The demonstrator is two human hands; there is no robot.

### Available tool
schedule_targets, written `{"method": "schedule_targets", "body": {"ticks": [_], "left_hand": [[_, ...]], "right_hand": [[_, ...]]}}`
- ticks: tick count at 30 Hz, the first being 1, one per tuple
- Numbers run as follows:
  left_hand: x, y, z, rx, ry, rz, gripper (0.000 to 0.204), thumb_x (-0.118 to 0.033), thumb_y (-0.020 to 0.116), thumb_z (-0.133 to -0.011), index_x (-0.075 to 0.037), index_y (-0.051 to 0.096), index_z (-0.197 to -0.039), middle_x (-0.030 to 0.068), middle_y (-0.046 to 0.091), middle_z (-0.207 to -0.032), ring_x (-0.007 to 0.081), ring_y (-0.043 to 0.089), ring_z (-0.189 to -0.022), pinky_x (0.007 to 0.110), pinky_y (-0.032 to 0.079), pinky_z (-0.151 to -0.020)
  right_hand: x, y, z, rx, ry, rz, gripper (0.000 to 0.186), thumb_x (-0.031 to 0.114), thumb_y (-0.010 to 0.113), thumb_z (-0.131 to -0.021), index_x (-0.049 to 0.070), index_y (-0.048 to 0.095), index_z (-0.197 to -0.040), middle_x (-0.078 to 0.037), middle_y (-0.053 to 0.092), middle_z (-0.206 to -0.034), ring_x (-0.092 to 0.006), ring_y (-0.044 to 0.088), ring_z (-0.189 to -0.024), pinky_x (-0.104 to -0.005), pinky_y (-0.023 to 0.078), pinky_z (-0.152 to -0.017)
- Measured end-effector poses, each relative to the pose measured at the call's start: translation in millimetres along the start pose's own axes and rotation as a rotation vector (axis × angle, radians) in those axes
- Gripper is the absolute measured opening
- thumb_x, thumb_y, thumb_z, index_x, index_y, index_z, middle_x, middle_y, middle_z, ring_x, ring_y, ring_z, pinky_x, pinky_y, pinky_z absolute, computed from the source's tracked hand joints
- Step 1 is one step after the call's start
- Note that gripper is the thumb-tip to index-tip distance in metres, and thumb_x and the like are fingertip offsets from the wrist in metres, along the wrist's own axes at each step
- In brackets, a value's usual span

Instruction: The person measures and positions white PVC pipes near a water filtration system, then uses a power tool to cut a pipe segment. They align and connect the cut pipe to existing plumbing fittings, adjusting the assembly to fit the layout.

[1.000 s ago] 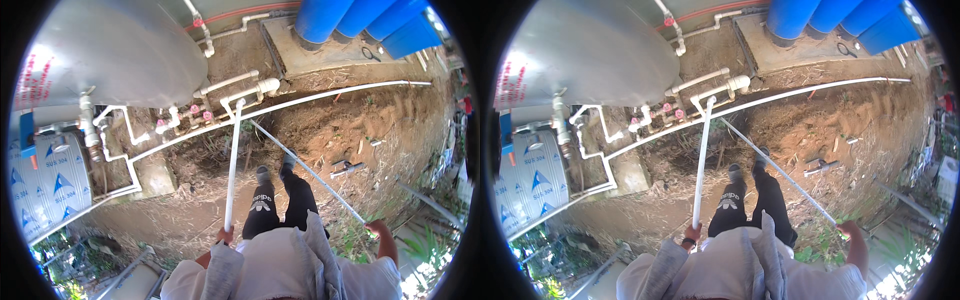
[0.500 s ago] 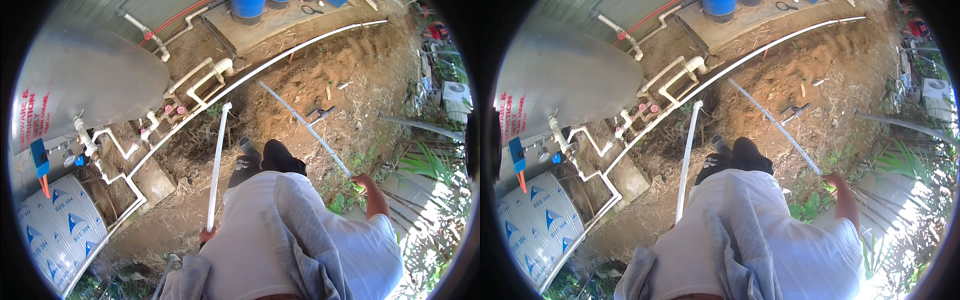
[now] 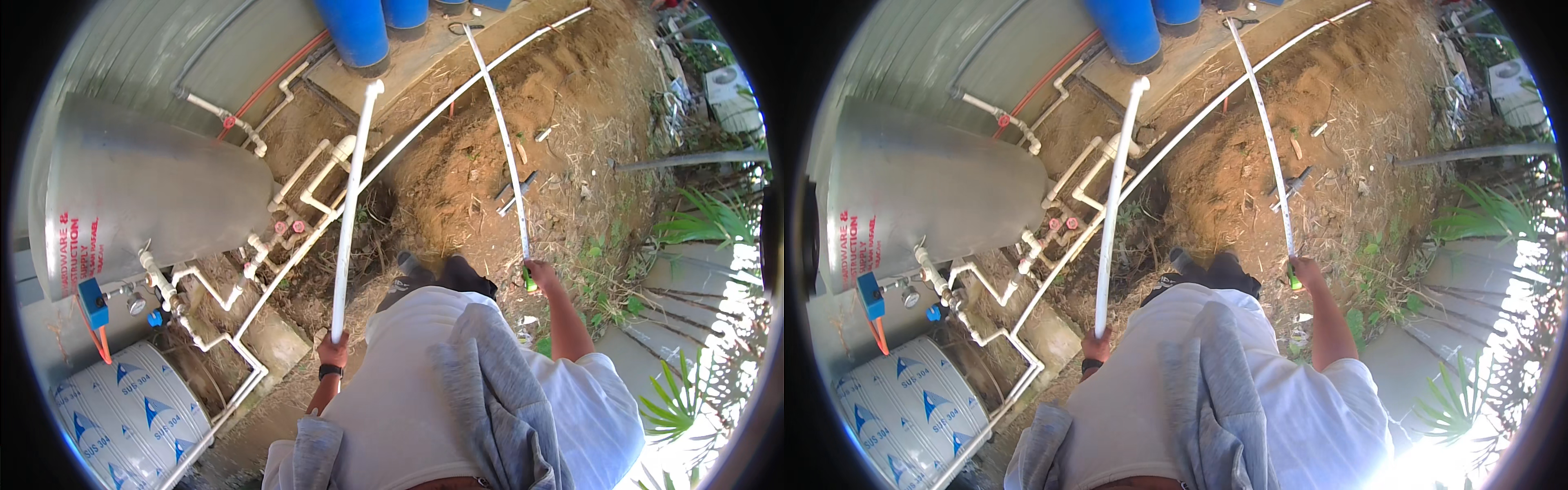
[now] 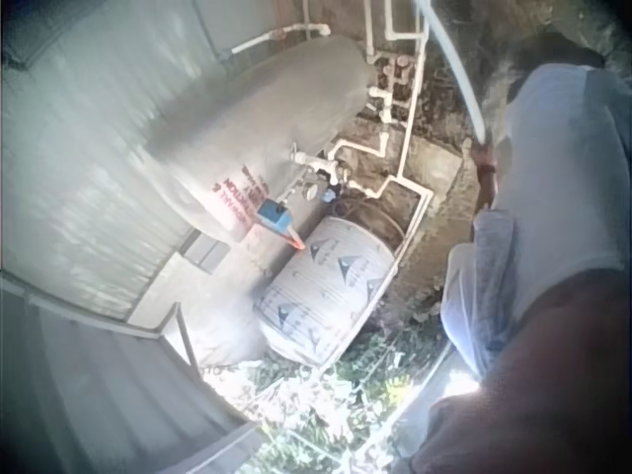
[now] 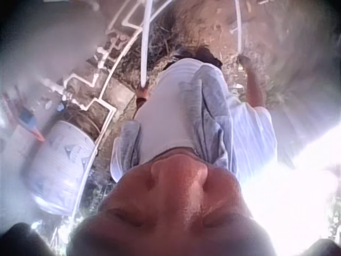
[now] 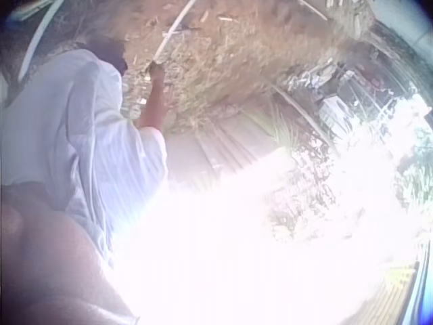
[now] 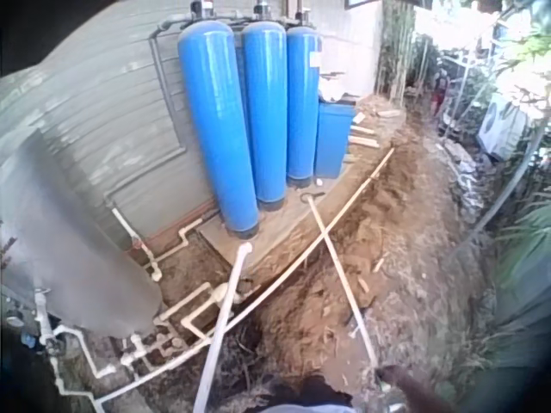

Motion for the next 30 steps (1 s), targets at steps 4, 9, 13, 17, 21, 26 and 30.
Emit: {"method": "schedule_targets", "body": {"ticks": [4, 9, 13, 17, 21, 26, 30], "left_hand": [[-35.7, -0.3, -47.1, 0.025, 0.039, 0.139, 0.047, -0.046, 0.082, -0.079, -0.001, 0.071, -0.087, 0.0149, 0.070, -0.072, 0.0262, 0.068, -0.066, 0.040, 0.053, -0.065], [-99.1, -1.4, -67.0, -0.020, 0.093, 0.191, 0.045, -0.042, 0.082, -0.082, 0.001, 0.069, -0.083, 0.0064, 0.065, -0.064, 0.0144, 0.061, -0.058, 0.035, 0.049, -0.057], [-162.2, 13.5, -87.3, -0.068, 0.232, 0.273, 0.037, -0.039, 0.080, -0.086, -0.006, 0.067, -0.076, -0.0003, 0.058, -0.057, 0.0101, 0.056, -0.052, 0.029, 0.043, -0.049], [-217.6, 34.5, -94.5, 0.010, 0.321, 0.503, 0.035, -0.038, 0.078, -0.088, -0.006, 0.066, -0.080, -0.0005, 0.058, -0.060, 0.0093, 0.054, -0.050, 0.028, 0.042, -0.048], [-293.2, 38.9, -67.3, 0.015, 0.366, 0.631, 0.039, -0.038, 0.078, -0.089, -0.006, 0.062, -0.074, -0.0001, 0.058, -0.059, 0.0087, 0.053, -0.049, 0.028, 0.042, -0.047], [-340.0, 42.1, -38.7, -0.034, 0.453, 0.690, 0.040, -0.038, 0.077, -0.089, -0.005, 0.064, -0.071, 0.0005, 0.059, -0.058, 0.0095, 0.055, -0.050, 0.028, 0.043, -0.048], [-356.5, 46.6, -14.2, -0.047, 0.475, 0.634, 0.038, -0.038, 0.077, -0.089, -0.005, 0.064, -0.074, 0.0005, 0.059, -0.059, 0.0090, 0.055, -0.050, 0.027, 0.042, -0.048]], "right_hand": [[26.7, 12.9, -6.1, -0.009, -0.158, -0.053, 0.039, 0.036, 0.061, -0.099, -0.002, 0.069, -0.095, -0.006, 0.066, -0.073, -0.0151, 0.061, -0.060, -0.0319, 0.047, -0.053], [91.2, 52.0, 19.2, 0.118, -0.297, -0.160, 0.034, 0.034, 0.062, -0.099, 0.001, 0.069, -0.095, -0.006, 0.067, -0.076, -0.0146, 0.062, -0.064, -0.0316, 0.049, -0.059], [146.9, 98.4, 27.8, 0.232, -0.472, -0.250, 0.032, 0.033, 0.061, -0.100, 0.001, 0.069, -0.100, -0.004, 0.065, -0.082, -0.0127, 0.059, -0.074, -0.0313, 0.048, -0.067], [207.9, 122.1, 89.9, 0.312, -0.507, -0.297, 0.028, 0.030, 0.062, -0.100, 0.003, 0.069, -0.101, 0.001, 0.061, -0.078, -0.0111, 0.055, -0.069, -0.0293, 0.045, -0.064], [233.2, 123.6, 116.2, 0.420, -0.544, -0.364, 0.035, 0.032, 0.059, -0.101, -0.002, 0.068, -0.106, -0.007, 0.068, -0.086, -0.0151, 0.063, -0.076, -0.0319, 0.050, -0.069], [254.8, 95.9, 159.2, 0.440, -0.607, -0.401, 0.029, 0.031, 0.061, -0.100, 0.003, 0.068, -0.097, -0.001, 0.063, -0.079, -0.0112, 0.054, -0.068, -0.0297, 0.044, -0.063], [253.1, 74.8, 168.2, 0.435, -0.652, -0.411, 0.030, 0.031, 0.061, -0.100, 0.004, 0.067, -0.092, 0.000, 0.062, -0.076, -0.0105, 0.054, -0.067, -0.0291, 0.044, -0.061]]}}
Point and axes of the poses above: each hand's wrist, its own z-axis away from the middle knuckle, its own y-axis out of the palm, x = y × z, the point moved 7 cm from there along -z, towards the middle knuckle
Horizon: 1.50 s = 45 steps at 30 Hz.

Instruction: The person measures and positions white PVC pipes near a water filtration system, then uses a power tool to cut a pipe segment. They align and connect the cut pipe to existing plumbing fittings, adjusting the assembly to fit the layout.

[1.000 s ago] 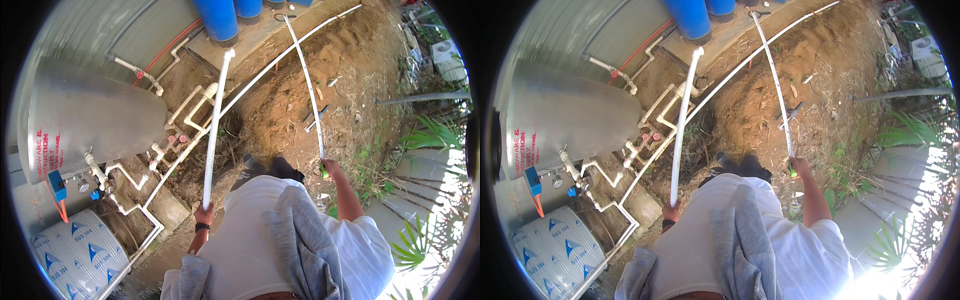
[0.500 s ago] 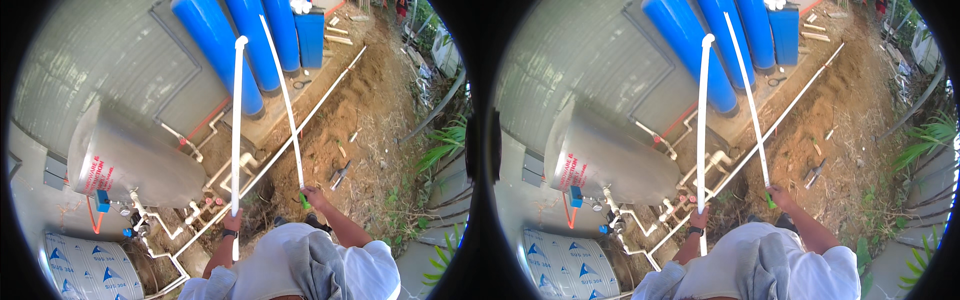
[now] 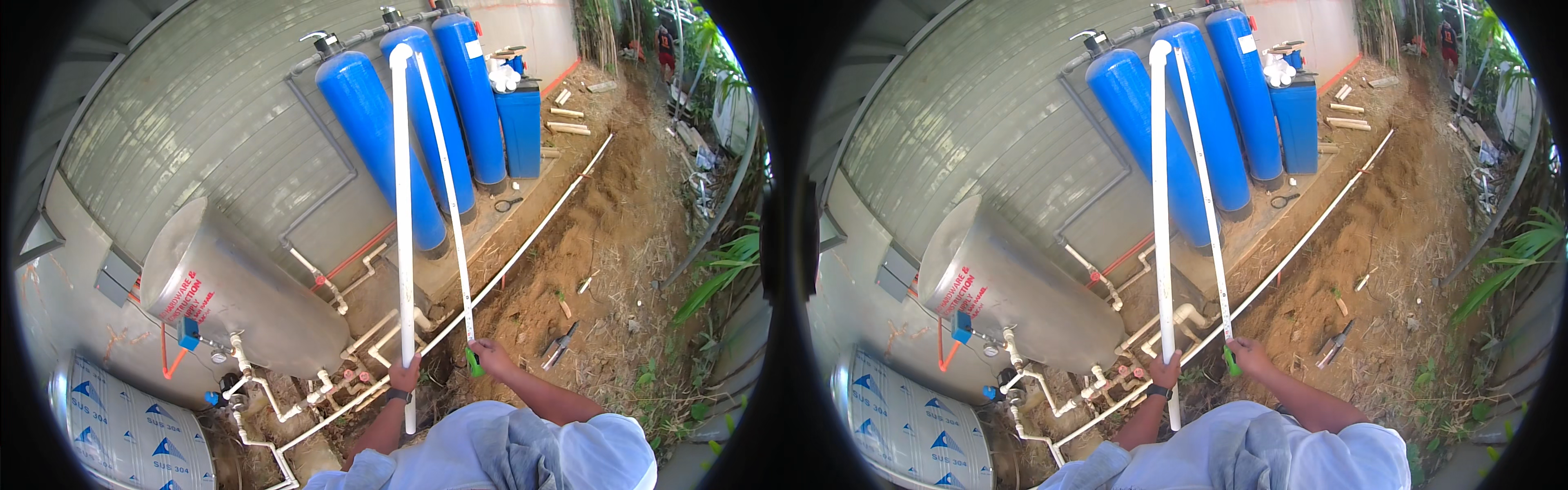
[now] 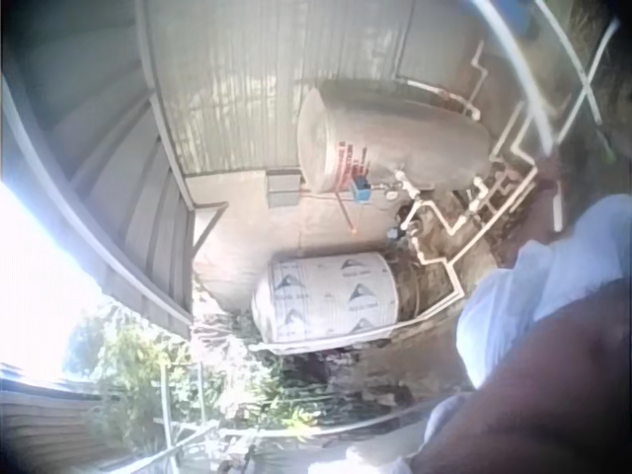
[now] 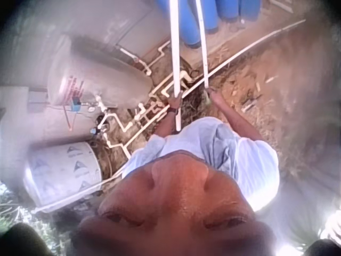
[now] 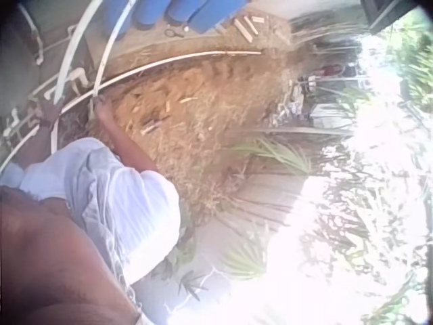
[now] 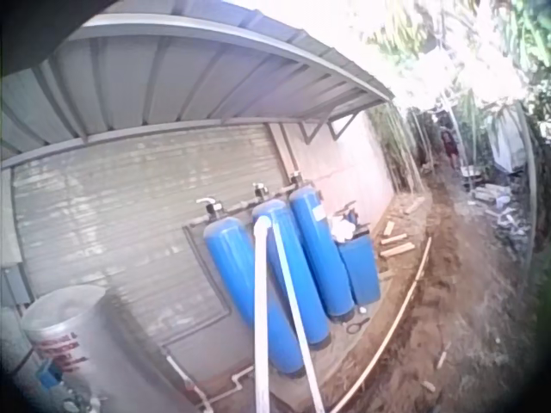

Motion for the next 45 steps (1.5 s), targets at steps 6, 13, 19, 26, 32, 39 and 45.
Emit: {"method": "schedule_targets", "body": {"ticks": [6, 13, 19, 26, 32, 39, 45], "left_hand": [[10.4, 10.7, 15.2, 0.026, 0.032, 0.024, 0.036, -0.037, 0.074, -0.091, -0.007, 0.063, -0.074, -0.0015, 0.057, -0.058, 0.0092, 0.055, -0.052, 0.027, 0.043, -0.050], [-0.8, 15.0, 35.1, 0.012, -0.006, -0.033, 0.035, -0.039, 0.075, -0.090, -0.006, 0.067, -0.082, 0.0001, 0.060, -0.061, 0.0097, 0.057, -0.053, 0.029, 0.045, -0.051], [7.4, 20.6, 35.3, -0.019, 0.013, 0.019, 0.033, -0.035, 0.077, -0.090, -0.006, 0.066, -0.081, -0.0012, 0.061, -0.063, 0.0079, 0.056, -0.053, 0.026, 0.043, -0.050], [1.5, 27.8, 22.3, -0.017, -0.005, 0.030, 0.038, -0.042, 0.076, -0.089, -0.005, 0.068, -0.082, 0.0012, 0.063, -0.061, 0.0108, 0.060, -0.054, 0.029, 0.047, -0.052], [-33.0, 46.2, 9.7, 0.001, 0.078, 0.077, 0.035, -0.038, 0.071, -0.094, -0.005, 0.067, -0.080, 0.0034, 0.064, -0.064, 0.0115, 0.059, -0.052, 0.031, 0.047, -0.051], [-86.2, 38.2, -7.9, -0.087, 0.172, 0.123, 0.044, -0.035, 0.048, -0.104, 0.003, 0.068, -0.094, 0.0150, 0.067, -0.079, 0.0240, 0.064, -0.078, 0.040, 0.048, -0.075], [-129.9, 45.7, -38.5, -0.109, 0.310, 0.183, 0.046, -0.033, 0.043, -0.106, 0.006, 0.065, -0.095, 0.0240, 0.067, -0.089, 0.0363, 0.063, -0.083, 0.043, 0.046, -0.078]], "right_hand": [[-9.5, -18.4, 0.2, 0.025, -0.051, 0.065, 0.029, 0.030, 0.061, -0.100, 0.004, 0.067, -0.091, 0.001, 0.061, -0.076, -0.0100, 0.054, -0.067, -0.0286, 0.044, -0.061], [-39.7, -20.6, 3.6, 0.056, -0.010, 0.094, 0.026, 0.028, 0.062, -0.100, 0.003, 0.069, -0.097, -0.001, 0.065, -0.081, -0.0110, 0.059, -0.071, -0.0288, 0.047, -0.065], [-35.6, -13.1, 9.6, 0.051, 0.003, 0.119, 0.028, 0.029, 0.062, -0.099, 0.002, 0.069, -0.100, -0.001, 0.065, -0.082, -0.0115, 0.058, -0.071, -0.0298, 0.047, -0.066], [-8.4, 15.8, 10.4, 0.110, 0.058, 0.039, 0.030, 0.031, 0.061, -0.100, 0.002, 0.069, -0.103, -0.003, 0.067, -0.084, -0.0131, 0.061, -0.074, -0.0300, 0.050, -0.068], [5.9, 55.9, -12.2, 0.228, 0.050, -0.080, 0.032, 0.030, 0.057, -0.103, 0.001, 0.067, -0.108, -0.007, 0.069, -0.086, -0.0172, 0.067, -0.079, -0.0330, 0.055, -0.067], [25.2, 83.1, -1.0, 0.221, -0.049, -0.023, 0.035, 0.033, 0.054, -0.105, 0.000, 0.063, -0.108, -0.007, 0.068, -0.088, -0.0144, 0.063, -0.076, -0.0293, 0.052, -0.070], [-19.3, 74.7, -10.5, 0.199, -0.222, 0.133, 0.043, 0.039, 0.052, -0.106, -0.001, 0.054, -0.121, -0.006, 0.063, -0.089, -0.0138, 0.060, -0.077, -0.0305, 0.051, -0.070]]}}
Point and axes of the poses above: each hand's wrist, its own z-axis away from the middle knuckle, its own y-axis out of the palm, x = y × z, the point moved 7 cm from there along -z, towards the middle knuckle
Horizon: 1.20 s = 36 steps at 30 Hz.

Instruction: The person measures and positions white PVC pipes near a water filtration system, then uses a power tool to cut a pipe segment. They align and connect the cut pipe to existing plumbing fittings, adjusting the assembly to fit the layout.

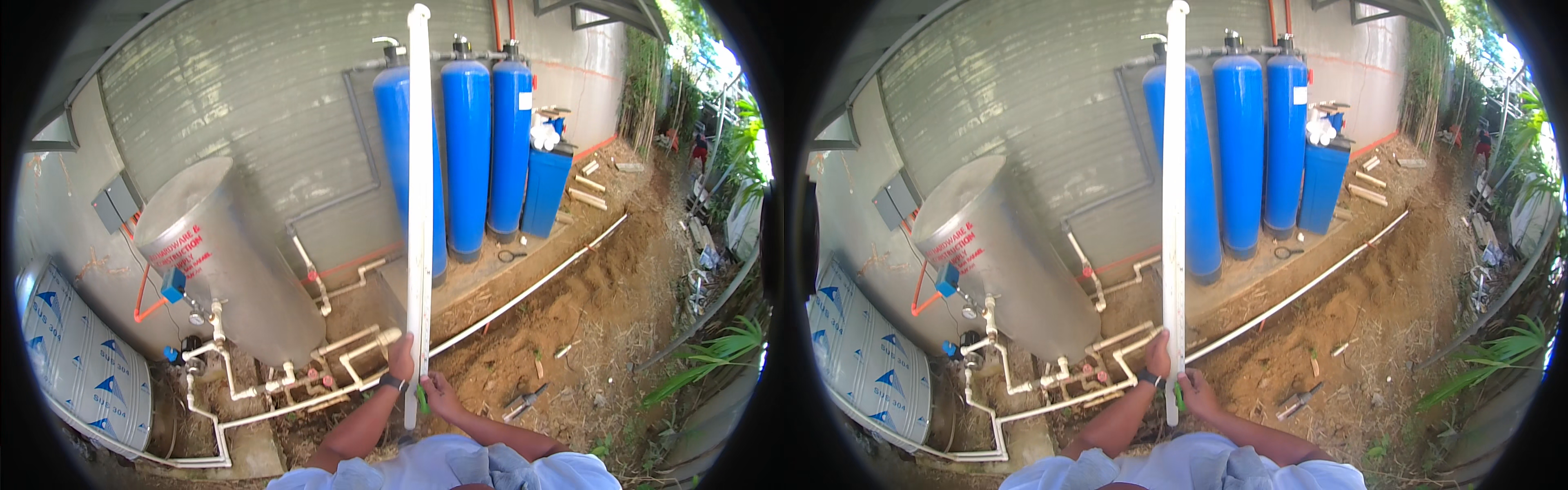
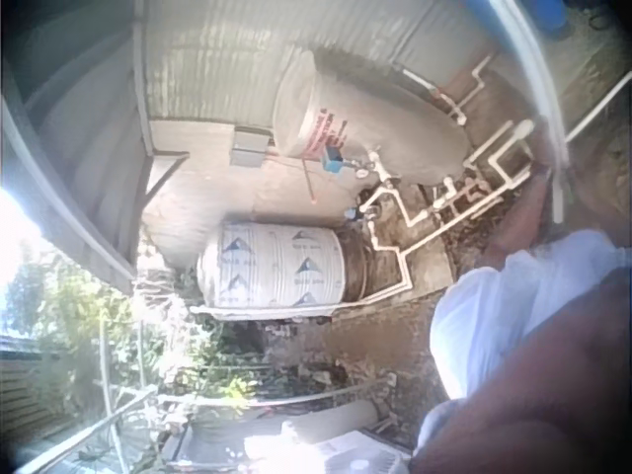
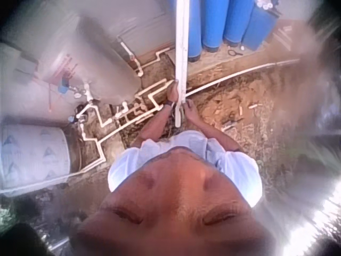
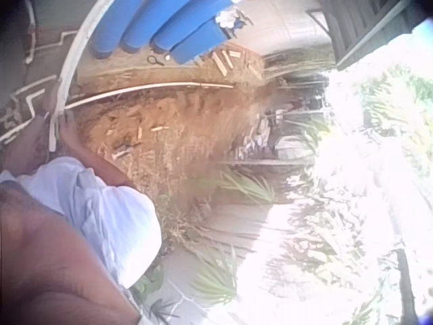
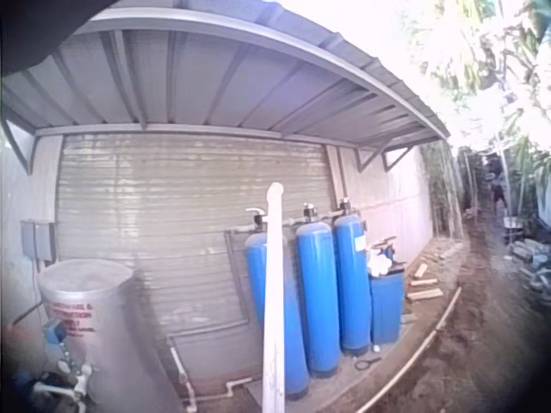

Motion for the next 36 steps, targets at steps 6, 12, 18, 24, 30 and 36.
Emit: {"method": "schedule_targets", "body": {"ticks": [6, 12, 18, 24, 30, 36], "left_hand": [[-25.9, 22.7, -19.7, 0.118, -0.273, 0.504, 0.051, -0.045, 0.045, -0.104, -0.001, 0.065, -0.090, 0.0077, 0.063, -0.068, 0.0154, 0.059, -0.056, 0.029, 0.047, -0.053], [-53.6, 22.5, -33.6, 0.147, -0.208, 0.466, 0.066, -0.055, 0.043, -0.100, 0.006, 0.062, -0.117, 0.0078, 0.062, -0.073, 0.0153, 0.056, -0.055, 0.029, 0.046, -0.051], [-74.2, 22.0, -35.8, 0.179, -0.139, 0.416, 0.063, -0.053, 0.044, -0.099, 0.006, 0.062, -0.114, 0.0086, 0.061, -0.073, 0.0162, 0.057, -0.056, 0.030, 0.046, -0.051], [-84.1, 22.9, -34.8, 0.183, -0.143, 0.422, 0.053, -0.048, 0.048, -0.101, 0.003, 0.063, -0.106, 0.0094, 0.063, -0.074, 0.0152, 0.059, -0.058, 0.030, 0.047, -0.053], [-88.7, 30.4, -36.0, 0.172, -0.192, 0.525, 0.051, -0.045, 0.048, -0.103, 0.004, 0.064, -0.107, 0.0086, 0.063, -0.073, 0.0138, 0.059, -0.057, 0.029, 0.048, -0.053], [-82.2, 36.8, -34.5, 0.152, -0.205, 0.572, 0.057, -0.046, 0.044, -0.103, 0.007, 0.062, -0.112, 0.0080, 0.061, -0.072, 0.0136, 0.056, -0.054, 0.028, 0.047, -0.051]], "right_hand": [[-3.2, -2.1, 6.9, -0.003, 0.011, 0.237, 0.049, 0.042, 0.049, -0.106, 0.001, 0.052, -0.132, -0.017, 0.067, -0.102, -0.0232, 0.064, -0.095, -0.0365, 0.050, -0.087], [10.5, -3.2, -9.2, 0.026, 0.045, 0.152, 0.045, 0.040, 0.051, -0.106, 0.004, 0.055, -0.131, -0.005, 0.062, -0.091, -0.0132, 0.061, -0.079, -0.0302, 0.050, -0.071], [23.4, -4.1, -7.9, 0.111, 0.195, 0.058, 0.059, 0.049, 0.051, -0.104, 0.000, 0.055, -0.136, -0.011, 0.067, -0.113, -0.0203, 0.062, -0.102, -0.0350, 0.047, -0.094], [44.1, -1.1, 1.4, 0.305, 0.372, -0.073, 0.062, 0.051, 0.053, -0.103, 0.002, 0.052, -0.141, -0.009, 0.067, -0.117, -0.0164, 0.062, -0.105, -0.0329, 0.048, -0.094], [39.7, -10.6, -6.5, 0.367, 0.333, -0.087, 0.053, 0.044, 0.054, -0.103, 0.002, 0.052, -0.135, -0.011, 0.068, -0.105, -0.0220, 0.071, -0.087, -0.0369, 0.059, -0.070], [48.3, -12.1, -0.6, 0.349, 0.409, -0.076, 0.052, 0.043, 0.055, -0.103, 0.002, 0.054, -0.136, -0.011, 0.067, -0.104, -0.0201, 0.070, -0.084, -0.0347, 0.057, -0.072]]}}
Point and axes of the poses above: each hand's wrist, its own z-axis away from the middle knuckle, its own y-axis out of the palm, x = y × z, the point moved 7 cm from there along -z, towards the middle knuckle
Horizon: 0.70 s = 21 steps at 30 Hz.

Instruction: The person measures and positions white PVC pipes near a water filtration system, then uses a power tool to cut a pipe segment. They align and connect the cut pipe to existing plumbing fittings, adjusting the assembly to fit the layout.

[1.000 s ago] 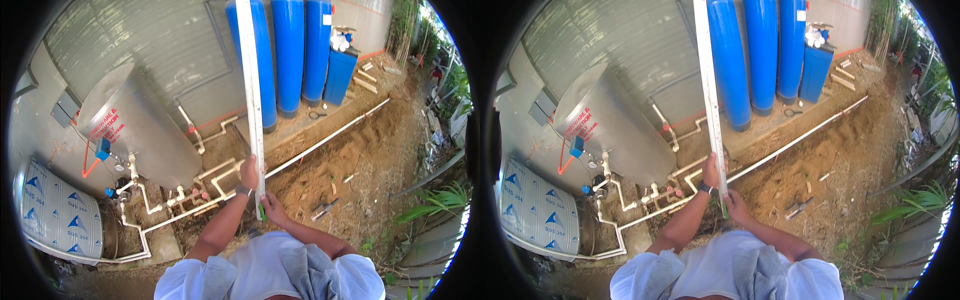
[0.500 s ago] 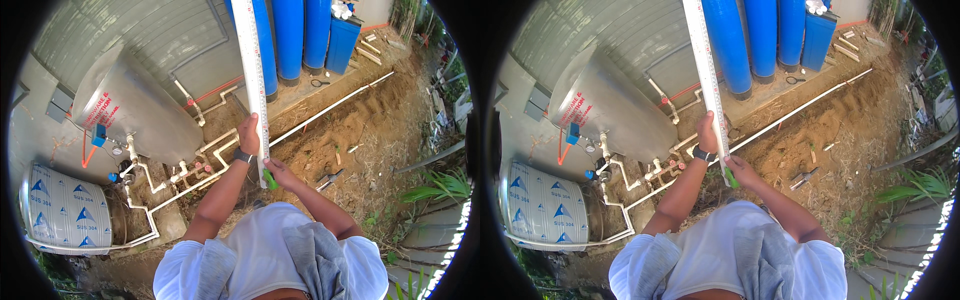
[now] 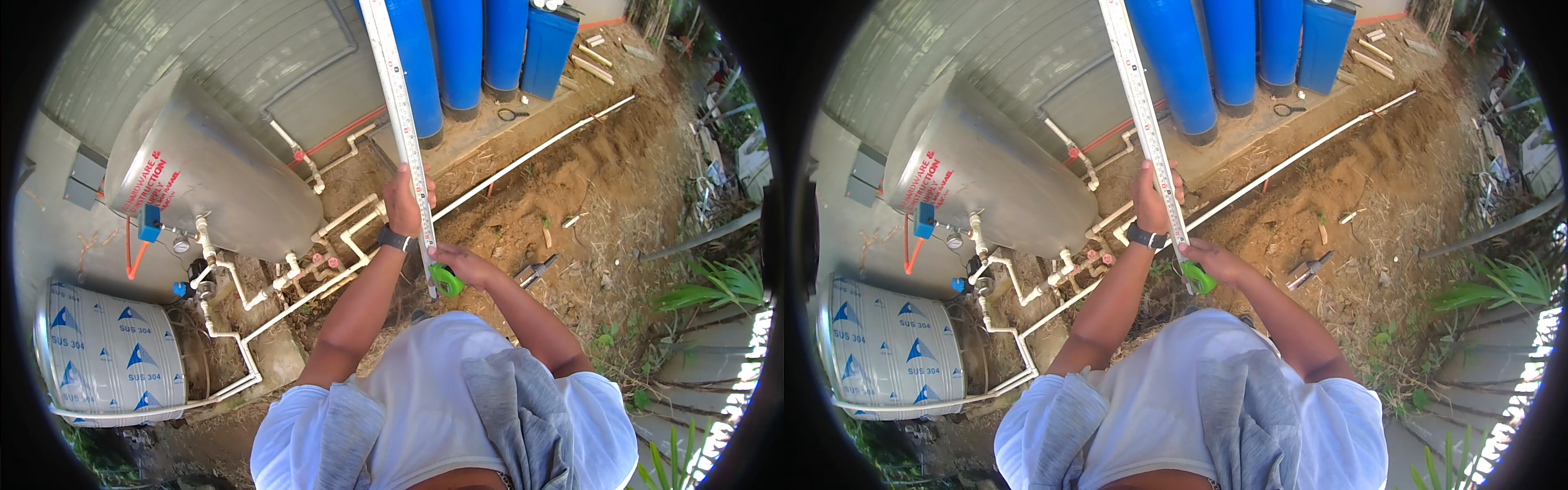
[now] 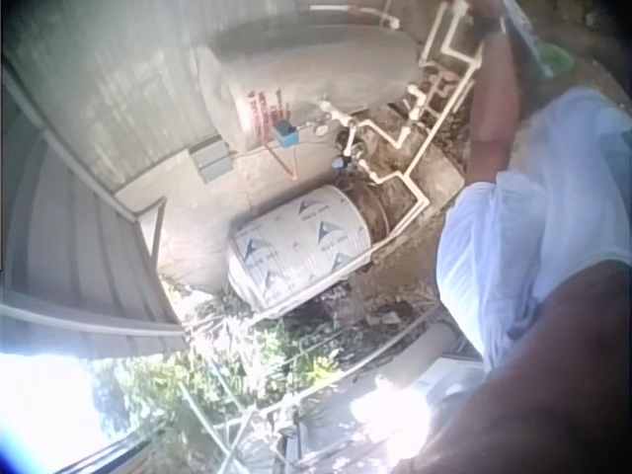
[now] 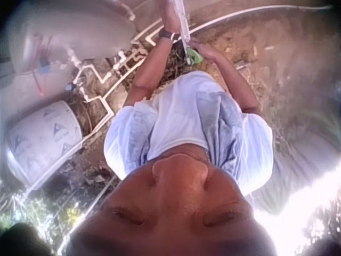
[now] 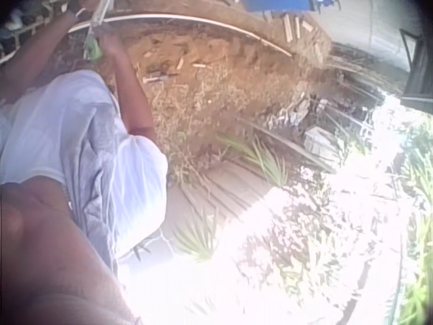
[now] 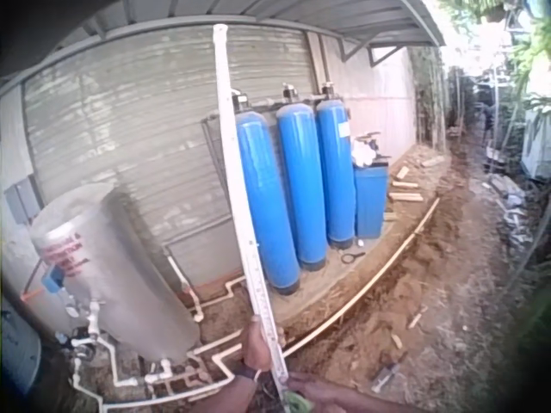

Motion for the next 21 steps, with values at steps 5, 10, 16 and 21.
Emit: {"method": "schedule_targets", "body": {"ticks": [5, 10, 16, 21], "left_hand": [[9.0, -5.0, -5.5, 0.007, -0.012, 0.030, 0.058, -0.048, 0.040, -0.104, 0.006, 0.060, -0.112, 0.0078, 0.060, -0.072, 0.0144, 0.056, -0.054, 0.029, 0.047, -0.051], [1.8, 4.0, -8.2, 0.032, -0.026, -0.012, 0.056, -0.049, 0.038, -0.103, 0.003, 0.059, -0.108, 0.0070, 0.059, -0.073, 0.0153, 0.055, -0.056, 0.030, 0.046, -0.053], [-1.5, 9.2, -11.2, 0.025, -0.087, 0.045, 0.049, -0.044, 0.044, -0.102, 0.002, 0.062, -0.102, 0.0062, 0.061, -0.072, 0.0135, 0.055, -0.055, 0.028, 0.046, -0.052], [-4.8, 17.7, -14.0, 0.058, -0.136, 0.043, 0.048, -0.046, 0.045, -0.101, -0.001, 0.061, -0.099, 0.0055, 0.061, -0.073, 0.0135, 0.056, -0.060, 0.028, 0.048, -0.058]], "right_hand": [[-0.9, -3.5, -4.9, -0.039, -0.002, 0.003, 0.052, 0.042, 0.056, -0.103, 0.001, 0.055, -0.135, -0.009, 0.068, -0.100, -0.0192, 0.069, -0.081, -0.0332, 0.055, -0.073], [6.2, -8.3, -6.3, -0.073, 0.000, 0.019, 0.049, 0.040, 0.056, -0.103, 0.000, 0.057, -0.131, -0.013, 0.070, -0.104, -0.0219, 0.072, -0.085, -0.0354, 0.057, -0.074], [8.4, -7.1, -8.0, -0.047, 0.016, 0.010, 0.051, 0.041, 0.057, -0.102, 0.000, 0.055, -0.133, -0.012, 0.069, -0.103, -0.0225, 0.071, -0.084, -0.0361, 0.058, -0.075], [3.6, -13.4, -13.9, -0.091, -0.014, 0.004, 0.053, 0.042, 0.058, -0.102, 0.001, 0.053, -0.136, -0.012, 0.069, -0.105, -0.0222, 0.071, -0.084, -0.0363, 0.057, -0.074]]}}
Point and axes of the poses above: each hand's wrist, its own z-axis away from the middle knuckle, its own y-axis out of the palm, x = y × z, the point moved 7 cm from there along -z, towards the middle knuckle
